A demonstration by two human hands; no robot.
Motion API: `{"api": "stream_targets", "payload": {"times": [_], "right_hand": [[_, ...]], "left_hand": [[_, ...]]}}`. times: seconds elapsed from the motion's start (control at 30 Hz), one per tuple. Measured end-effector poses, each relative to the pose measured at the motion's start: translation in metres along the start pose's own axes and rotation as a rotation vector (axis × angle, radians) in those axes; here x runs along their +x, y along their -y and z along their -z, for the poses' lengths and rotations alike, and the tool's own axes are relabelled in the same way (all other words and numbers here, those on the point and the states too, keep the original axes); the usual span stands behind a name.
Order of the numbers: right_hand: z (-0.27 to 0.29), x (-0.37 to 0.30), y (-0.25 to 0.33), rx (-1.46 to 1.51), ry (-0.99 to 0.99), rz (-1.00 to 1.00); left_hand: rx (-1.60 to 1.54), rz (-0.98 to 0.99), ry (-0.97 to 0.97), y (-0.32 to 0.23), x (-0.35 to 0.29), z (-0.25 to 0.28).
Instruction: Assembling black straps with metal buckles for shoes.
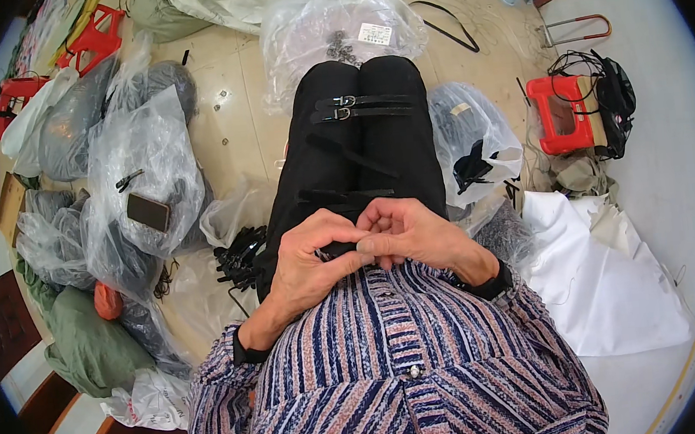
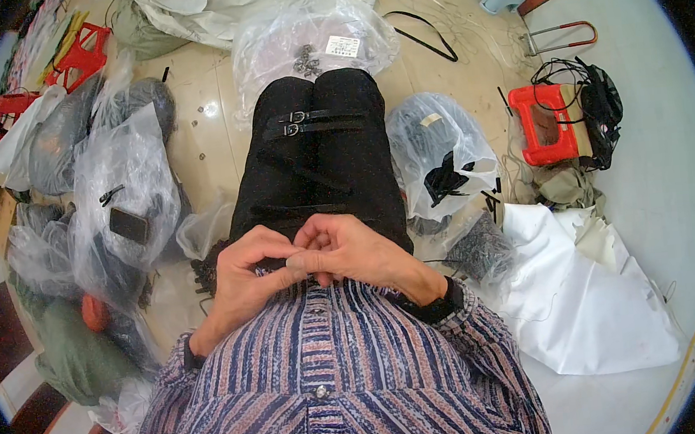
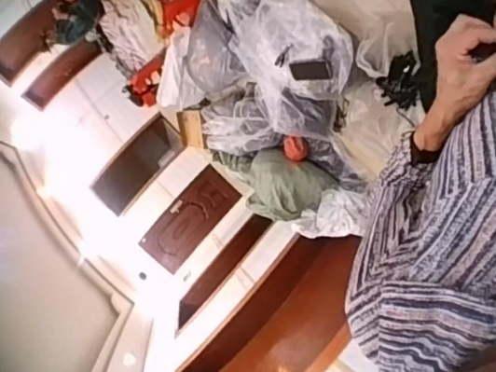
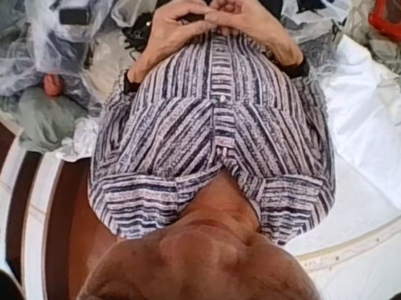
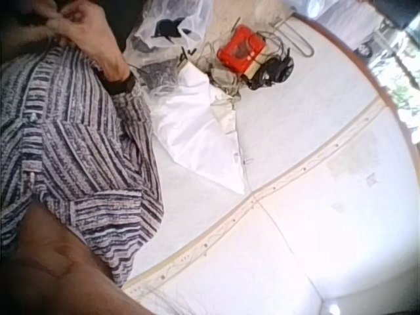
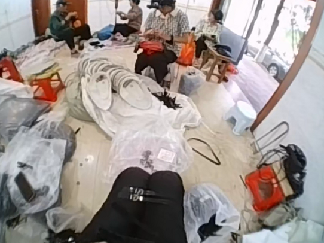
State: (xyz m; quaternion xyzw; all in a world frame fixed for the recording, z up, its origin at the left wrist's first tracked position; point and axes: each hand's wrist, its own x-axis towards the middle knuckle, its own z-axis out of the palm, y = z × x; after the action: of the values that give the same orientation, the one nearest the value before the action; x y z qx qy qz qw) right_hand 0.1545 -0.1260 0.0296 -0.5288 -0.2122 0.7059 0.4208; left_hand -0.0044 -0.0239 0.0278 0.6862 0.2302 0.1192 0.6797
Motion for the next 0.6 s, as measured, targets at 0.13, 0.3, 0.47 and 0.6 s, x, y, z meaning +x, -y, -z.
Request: {"api": "stream_targets", "payload": {"times": [0.13,0.3,0.47,0.6], "right_hand": [[0.002,0.000,0.001,-0.090,0.069,-0.083],[-0.002,0.004,-0.009,0.022,-0.025,0.064],[-0.008,0.010,-0.010,-0.089,-0.233,0.117],[-0.004,0.007,0.000,-0.177,-0.237,0.071]], "left_hand": [[0.131,-0.051,-0.009,0.007,-0.003,0.000],[-0.305,0.233,-0.135,0.007,0.000,-0.003],[-0.498,0.351,-0.007,0.004,0.000,-0.008],[-0.430,0.305,-0.105,0.004,0.001,-0.006]]}}
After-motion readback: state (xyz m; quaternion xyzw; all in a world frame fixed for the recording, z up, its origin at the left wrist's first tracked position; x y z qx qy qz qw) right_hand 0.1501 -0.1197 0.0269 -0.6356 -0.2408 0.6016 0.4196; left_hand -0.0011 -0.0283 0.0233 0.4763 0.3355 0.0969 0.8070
